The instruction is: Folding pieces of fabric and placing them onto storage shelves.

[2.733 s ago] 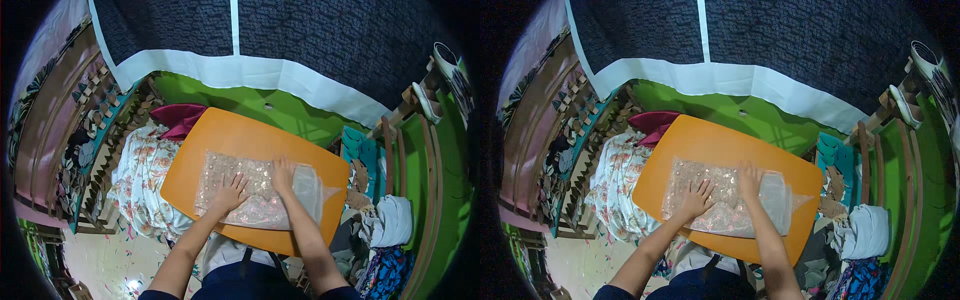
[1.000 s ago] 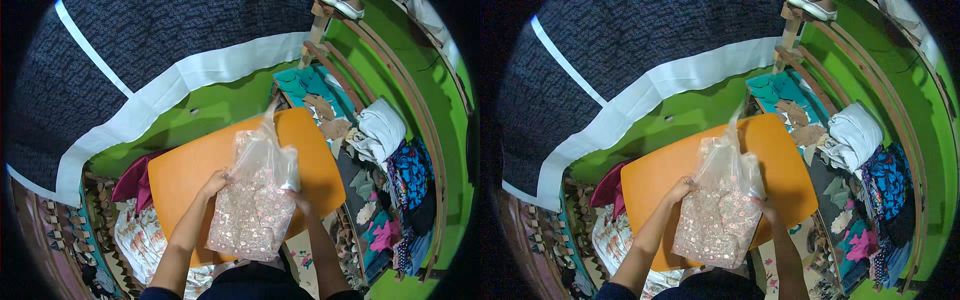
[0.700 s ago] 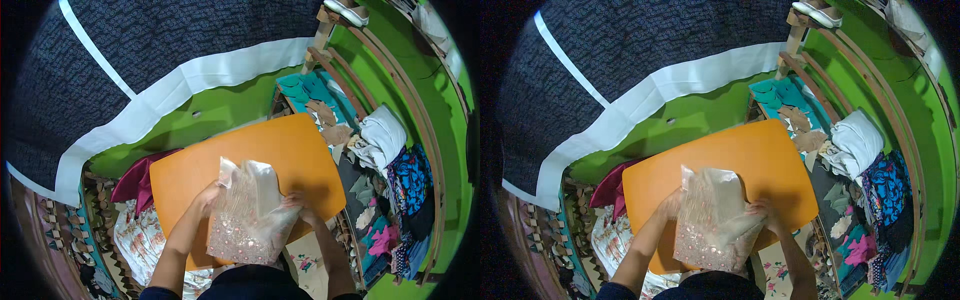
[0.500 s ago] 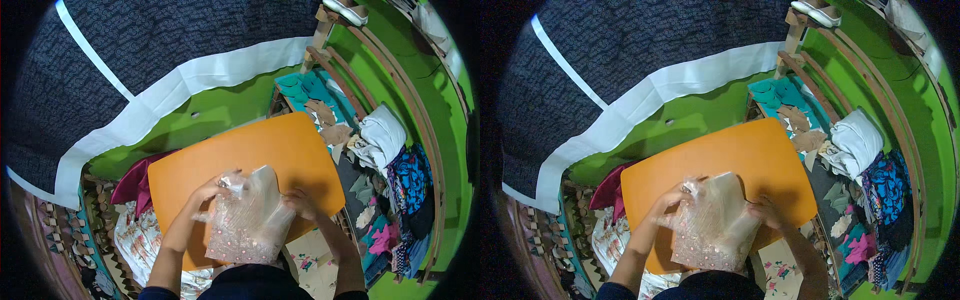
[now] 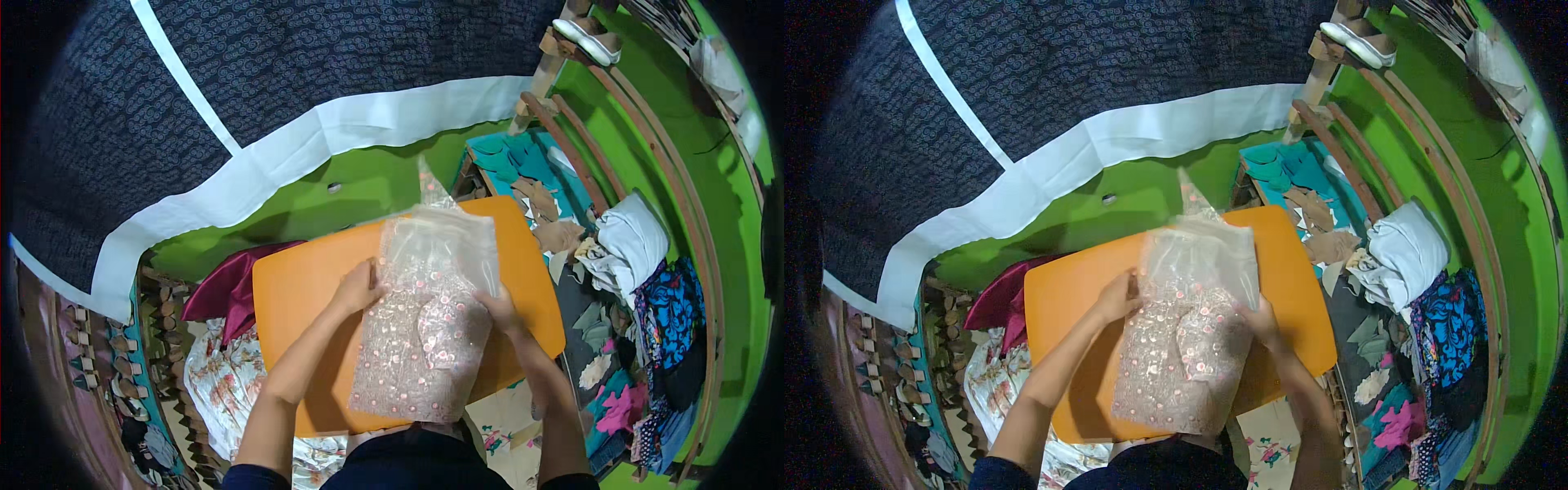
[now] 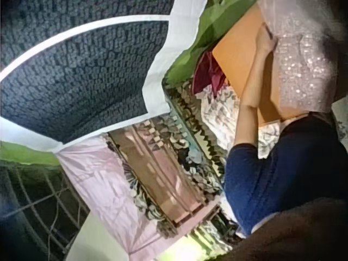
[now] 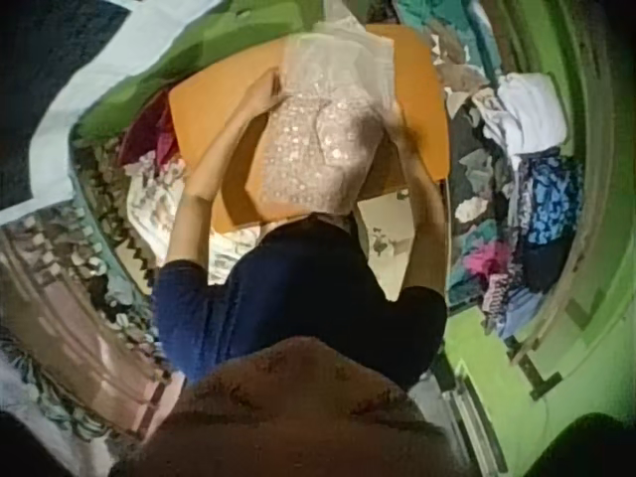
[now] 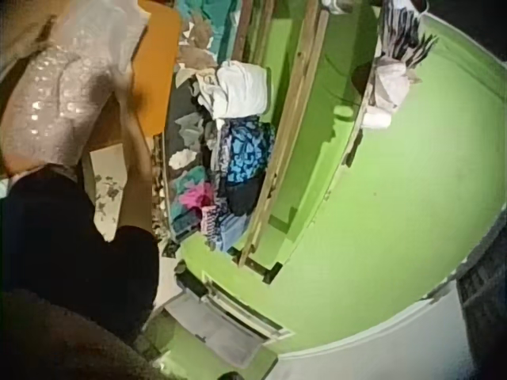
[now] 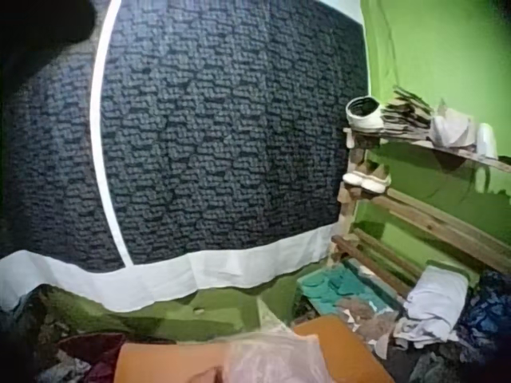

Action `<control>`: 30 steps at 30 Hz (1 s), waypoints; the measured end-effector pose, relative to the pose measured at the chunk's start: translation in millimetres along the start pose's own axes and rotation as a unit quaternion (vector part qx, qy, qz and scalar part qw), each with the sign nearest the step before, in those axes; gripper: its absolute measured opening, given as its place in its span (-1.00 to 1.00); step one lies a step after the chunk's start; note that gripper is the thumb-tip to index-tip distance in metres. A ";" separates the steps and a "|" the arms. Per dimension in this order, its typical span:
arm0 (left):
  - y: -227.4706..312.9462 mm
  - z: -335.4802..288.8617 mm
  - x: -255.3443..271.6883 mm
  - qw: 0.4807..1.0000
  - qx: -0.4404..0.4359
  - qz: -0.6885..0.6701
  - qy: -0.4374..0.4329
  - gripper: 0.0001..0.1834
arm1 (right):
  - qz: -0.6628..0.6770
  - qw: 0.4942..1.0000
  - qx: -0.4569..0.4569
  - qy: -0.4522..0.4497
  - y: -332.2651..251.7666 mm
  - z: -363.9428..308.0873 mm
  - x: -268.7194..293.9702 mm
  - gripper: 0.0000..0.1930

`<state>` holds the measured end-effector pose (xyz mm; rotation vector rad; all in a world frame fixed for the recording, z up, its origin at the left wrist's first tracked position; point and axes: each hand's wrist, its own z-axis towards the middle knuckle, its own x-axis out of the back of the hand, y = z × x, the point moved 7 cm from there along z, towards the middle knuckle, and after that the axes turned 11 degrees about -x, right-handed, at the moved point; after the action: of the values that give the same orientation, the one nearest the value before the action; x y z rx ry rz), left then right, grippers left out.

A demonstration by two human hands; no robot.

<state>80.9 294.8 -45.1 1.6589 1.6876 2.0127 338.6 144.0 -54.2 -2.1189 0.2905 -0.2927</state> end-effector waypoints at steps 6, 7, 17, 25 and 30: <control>71.6 -57.2 -23.5 0.977 -0.126 0.134 0.111 -0.24 | 0.072 0.993 -0.012 0.097 41.9 27.8 7.7 -0.57; 93.3 -70.4 -33.3 0.975 -0.155 0.141 0.071 -0.22 | 0.090 0.987 -0.015 0.130 48.4 26.4 9.9 -0.57; 134.7 -109.1 -129.5 0.910 -0.122 0.379 0.114 -0.21 | 0.280 0.953 -0.104 0.052 136.6 -42.3 -76.5 -0.56; 109.6 -108.8 -167.3 0.945 -0.155 0.282 0.063 -0.26 | 0.414 0.877 -0.185 -0.161 116.9 -52.1 -24.0 -0.56; 98.8 -132.7 -152.4 0.902 -0.276 0.333 -0.005 -0.37 | 0.403 0.850 -0.261 -0.219 83.3 -20.6 29.8 -0.53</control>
<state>107.1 71.6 -55.0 2.1442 0.4309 2.3920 352.4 74.4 -110.9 -2.2781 1.0285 0.8407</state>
